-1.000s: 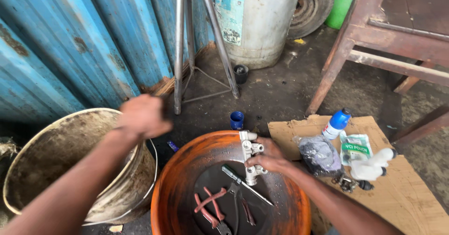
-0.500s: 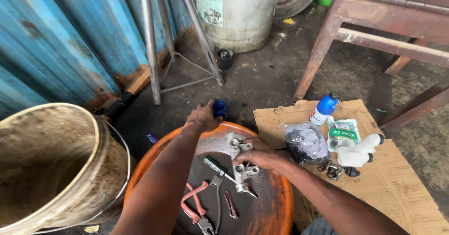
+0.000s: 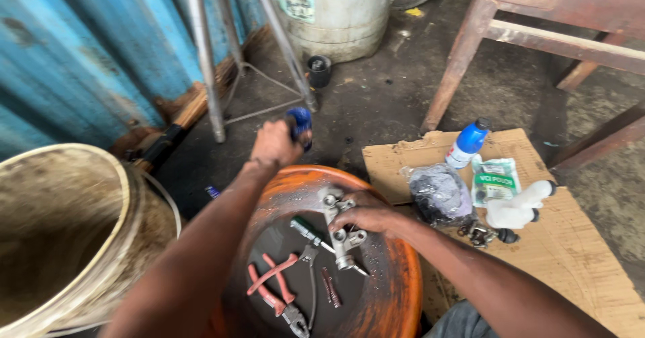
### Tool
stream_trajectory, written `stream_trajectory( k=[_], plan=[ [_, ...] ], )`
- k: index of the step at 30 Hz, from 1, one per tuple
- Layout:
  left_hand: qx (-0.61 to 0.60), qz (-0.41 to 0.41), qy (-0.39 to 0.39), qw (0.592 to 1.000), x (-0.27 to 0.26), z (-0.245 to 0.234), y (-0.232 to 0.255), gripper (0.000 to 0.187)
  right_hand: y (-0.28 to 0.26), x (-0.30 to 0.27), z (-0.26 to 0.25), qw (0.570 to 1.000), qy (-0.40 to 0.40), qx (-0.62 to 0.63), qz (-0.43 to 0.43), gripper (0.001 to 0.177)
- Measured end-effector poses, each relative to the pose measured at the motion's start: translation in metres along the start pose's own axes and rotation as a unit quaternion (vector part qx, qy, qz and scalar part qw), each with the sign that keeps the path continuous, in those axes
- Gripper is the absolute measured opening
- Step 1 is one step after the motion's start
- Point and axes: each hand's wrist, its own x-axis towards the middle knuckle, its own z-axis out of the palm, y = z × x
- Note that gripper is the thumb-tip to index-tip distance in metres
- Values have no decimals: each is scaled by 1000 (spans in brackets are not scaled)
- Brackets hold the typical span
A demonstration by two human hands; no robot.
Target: The person disassembles a metal mechanical part over a basin, using a screwdriver and pliers to remove components. They rinse the part and tools with water from a plastic bottle, then reassemble the part and place the tools on a nearby cardboard sheet.
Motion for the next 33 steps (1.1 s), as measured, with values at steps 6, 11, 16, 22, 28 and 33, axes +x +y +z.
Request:
stream_trajectory(
  k=[6, 11, 16, 22, 28, 33],
  plan=[
    [33, 250, 237, 938, -107, -155, -30, 39, 2, -1, 4, 995, -39, 90, 22, 36],
    [163, 38, 162, 973, -193, -256, -117, 45, -20, -22, 10, 993, -5, 105, 57, 41],
    [258, -188, -202, 926, -191, -239, -203, 55, -27, -23, 26, 991, 11, 118, 63, 43],
    [288, -188, -319, 883, -140, -171, -262, 46, -20, -23, 32, 991, 29, 106, 76, 41],
    [285, -157, -406, 854, -110, -94, -299, 39, -7, -11, 34, 995, 47, 53, 70, 40],
    [279, -128, -408, 860, -100, -82, -323, 33, -6, 7, 48, 990, -17, 114, 80, 38]
  ],
)
